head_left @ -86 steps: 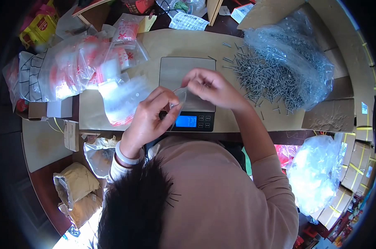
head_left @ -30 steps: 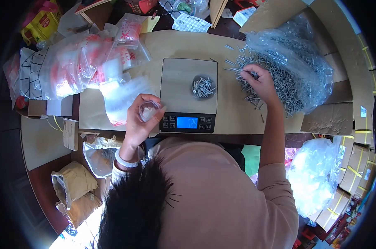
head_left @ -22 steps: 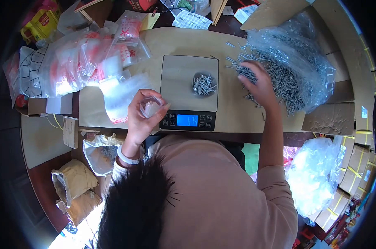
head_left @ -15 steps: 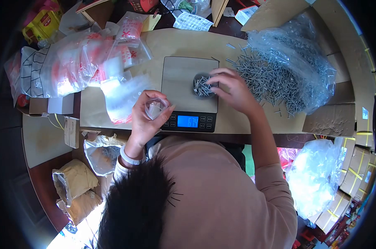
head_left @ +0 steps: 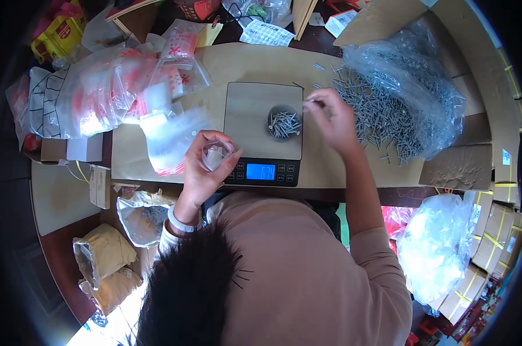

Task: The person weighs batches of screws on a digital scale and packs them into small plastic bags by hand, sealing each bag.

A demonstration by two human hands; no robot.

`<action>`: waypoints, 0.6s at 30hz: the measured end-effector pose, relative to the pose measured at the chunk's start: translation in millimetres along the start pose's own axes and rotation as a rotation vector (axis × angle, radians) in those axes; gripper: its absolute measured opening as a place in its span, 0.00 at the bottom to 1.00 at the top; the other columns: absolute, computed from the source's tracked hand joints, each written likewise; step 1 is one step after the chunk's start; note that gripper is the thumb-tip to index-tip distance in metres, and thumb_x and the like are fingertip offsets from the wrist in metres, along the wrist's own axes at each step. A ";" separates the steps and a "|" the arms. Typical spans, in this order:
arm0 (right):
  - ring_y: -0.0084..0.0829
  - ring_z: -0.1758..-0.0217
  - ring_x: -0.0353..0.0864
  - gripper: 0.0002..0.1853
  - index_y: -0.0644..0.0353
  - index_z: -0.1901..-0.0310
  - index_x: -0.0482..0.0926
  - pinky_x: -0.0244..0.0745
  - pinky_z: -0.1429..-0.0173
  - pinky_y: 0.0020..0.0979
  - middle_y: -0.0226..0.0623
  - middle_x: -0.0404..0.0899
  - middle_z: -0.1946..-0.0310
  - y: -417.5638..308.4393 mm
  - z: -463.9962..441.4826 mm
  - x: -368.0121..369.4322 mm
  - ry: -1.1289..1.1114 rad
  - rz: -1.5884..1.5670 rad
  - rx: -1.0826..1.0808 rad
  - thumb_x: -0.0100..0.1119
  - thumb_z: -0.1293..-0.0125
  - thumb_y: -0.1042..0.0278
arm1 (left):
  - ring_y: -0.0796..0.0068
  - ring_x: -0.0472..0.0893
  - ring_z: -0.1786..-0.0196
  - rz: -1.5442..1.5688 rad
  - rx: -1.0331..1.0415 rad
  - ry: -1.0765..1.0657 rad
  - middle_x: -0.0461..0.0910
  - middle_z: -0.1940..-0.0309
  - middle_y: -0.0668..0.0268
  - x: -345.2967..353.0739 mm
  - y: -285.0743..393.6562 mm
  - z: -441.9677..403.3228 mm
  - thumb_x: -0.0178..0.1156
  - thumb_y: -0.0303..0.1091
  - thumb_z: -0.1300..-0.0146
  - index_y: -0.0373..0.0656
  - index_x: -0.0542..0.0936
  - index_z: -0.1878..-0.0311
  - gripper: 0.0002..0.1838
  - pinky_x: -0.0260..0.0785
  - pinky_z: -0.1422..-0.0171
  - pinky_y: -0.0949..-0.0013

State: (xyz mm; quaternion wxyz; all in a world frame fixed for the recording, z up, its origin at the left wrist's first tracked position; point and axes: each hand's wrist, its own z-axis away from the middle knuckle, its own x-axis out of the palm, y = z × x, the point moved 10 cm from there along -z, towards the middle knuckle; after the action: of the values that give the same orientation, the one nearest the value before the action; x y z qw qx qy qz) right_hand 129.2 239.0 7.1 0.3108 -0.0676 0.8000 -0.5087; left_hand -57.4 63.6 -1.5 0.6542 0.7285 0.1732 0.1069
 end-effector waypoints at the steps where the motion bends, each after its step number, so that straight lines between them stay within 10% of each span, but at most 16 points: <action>1: 0.40 0.57 0.80 0.11 0.60 0.56 0.75 0.73 0.50 0.36 0.41 0.81 0.63 9.0 0.3 -16.3 0.040 -0.004 0.034 0.62 0.40 0.71 | 0.81 0.76 0.62 0.002 0.003 -0.003 0.77 0.67 0.69 0.0 0.3 -0.2 0.66 0.19 0.46 0.37 0.73 0.57 0.15 0.69 0.52 0.75; 5: 0.38 0.48 0.79 0.19 0.61 0.50 0.76 0.71 0.42 0.33 0.41 0.80 0.54 13.4 5.7 -67.0 0.146 0.566 -0.005 0.66 0.42 0.69 | 0.82 0.76 0.62 0.004 0.012 0.007 0.77 0.68 0.69 -2.7 -2.5 -1.0 0.66 0.19 0.46 0.37 0.73 0.56 0.15 0.69 0.53 0.76; 18: 0.46 0.25 0.51 0.55 0.55 0.30 0.56 0.38 0.26 0.50 0.46 0.62 0.33 -5.1 36.6 41.8 -0.217 0.356 0.000 0.77 0.59 0.49 | 0.83 0.75 0.59 -0.083 0.024 -0.004 0.78 0.62 0.69 9.4 1.9 -6.1 0.65 0.18 0.46 0.37 0.74 0.52 0.18 0.67 0.53 0.78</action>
State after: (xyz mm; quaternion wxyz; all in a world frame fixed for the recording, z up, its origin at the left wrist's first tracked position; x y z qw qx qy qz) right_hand 115.5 190.6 -17.0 0.4801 0.0204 0.7612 -0.4355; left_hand -50.9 72.7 0.5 0.6496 0.7286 0.2034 0.0762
